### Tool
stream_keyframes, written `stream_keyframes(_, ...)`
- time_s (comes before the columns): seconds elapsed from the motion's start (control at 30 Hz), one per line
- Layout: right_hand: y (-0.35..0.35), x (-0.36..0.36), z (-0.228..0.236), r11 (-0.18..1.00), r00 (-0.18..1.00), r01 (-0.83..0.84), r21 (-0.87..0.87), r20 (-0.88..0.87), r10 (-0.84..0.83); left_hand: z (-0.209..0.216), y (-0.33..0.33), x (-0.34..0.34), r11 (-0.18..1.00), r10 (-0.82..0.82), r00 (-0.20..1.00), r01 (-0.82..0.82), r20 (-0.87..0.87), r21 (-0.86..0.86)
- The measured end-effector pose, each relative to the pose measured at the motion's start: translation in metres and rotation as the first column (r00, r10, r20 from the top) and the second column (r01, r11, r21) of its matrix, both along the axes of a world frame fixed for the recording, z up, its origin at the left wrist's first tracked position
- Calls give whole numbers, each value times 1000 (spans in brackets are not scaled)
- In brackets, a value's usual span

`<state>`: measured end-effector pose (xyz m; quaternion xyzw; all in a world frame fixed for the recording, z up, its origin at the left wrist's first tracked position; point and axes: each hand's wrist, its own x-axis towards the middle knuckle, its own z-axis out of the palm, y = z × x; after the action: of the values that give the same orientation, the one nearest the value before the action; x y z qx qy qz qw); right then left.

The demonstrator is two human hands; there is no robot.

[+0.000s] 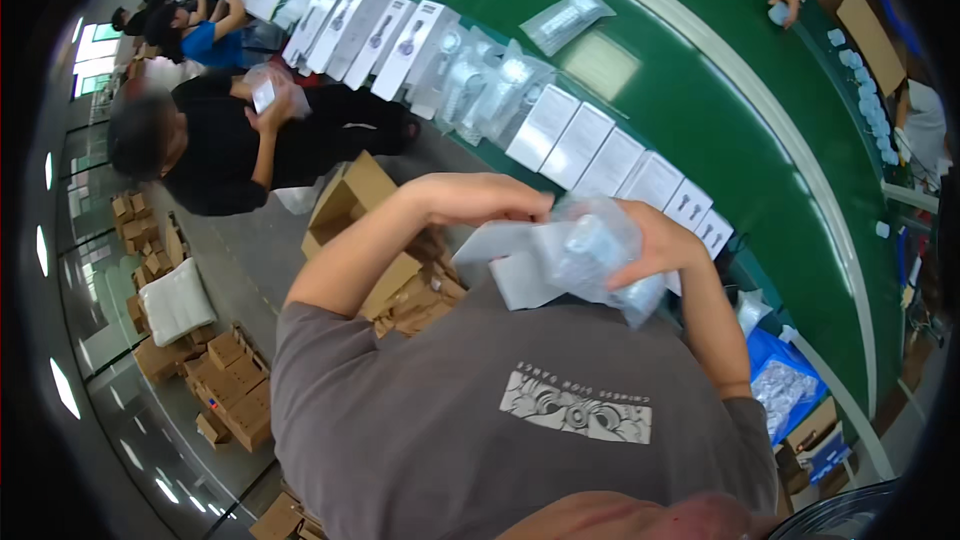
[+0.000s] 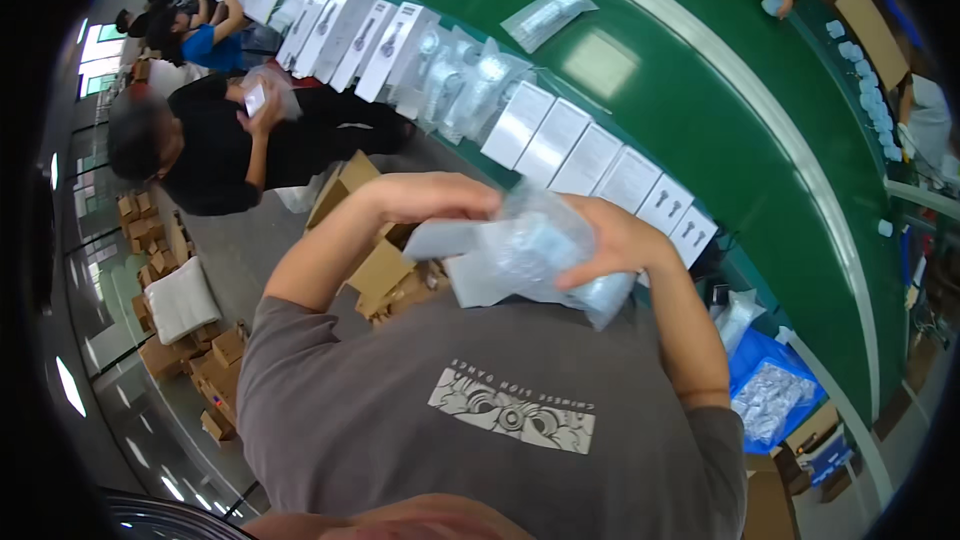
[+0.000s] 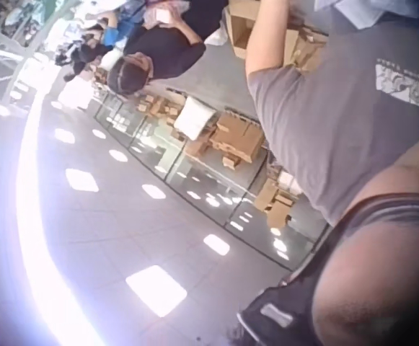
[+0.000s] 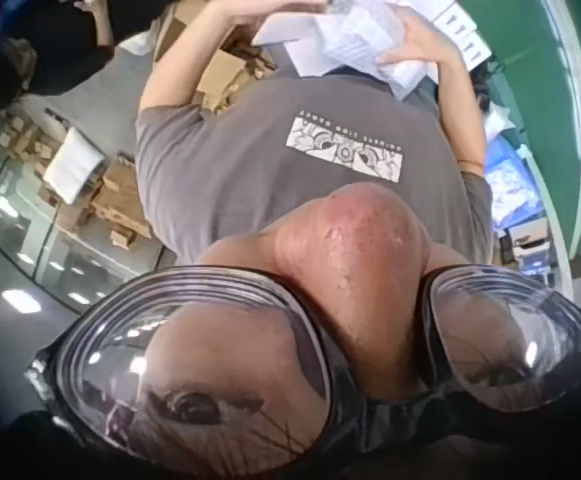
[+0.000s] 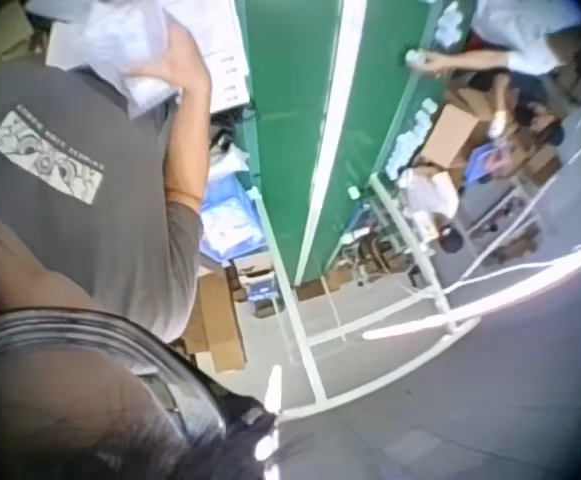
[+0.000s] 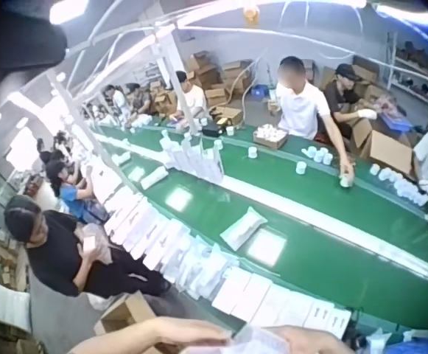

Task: Package small items into white cardboard boxes on a production line.

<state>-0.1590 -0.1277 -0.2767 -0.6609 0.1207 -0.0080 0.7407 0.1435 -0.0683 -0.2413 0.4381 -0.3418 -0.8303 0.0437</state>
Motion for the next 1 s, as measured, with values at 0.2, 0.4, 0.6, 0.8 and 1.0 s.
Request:
stream_keyframes(0.2, 57, -61, -36, 738, 843, 537, 409, -304, -445, -2, 50, -78, 633, 743, 507, -744, -436, 213)
stream_keyframes(0.4, 61, -64, -30, 380, 404, 914, 139, -245, -882, -35, 18, -120, 345, 804, 530, -784, -268, -517)
stream_keyframes(0.6, 29, -111, 64, 364, 455, 697, 618, 11, -891, -40, -1, -139, 740, 582, 810, -565, -75, -364)
stream_keyframes(0.8, 29, -27, 30, 337, 280, 909, 245, 241, -929, -49, -7, -146, 610, 781, 570, -784, -257, 113)
stream_keyframes(1.0, 40, -21, 12, 314, 377, 918, -243, 280, -883, -86, 7, -106, 583, 802, 522, -788, -289, 195)
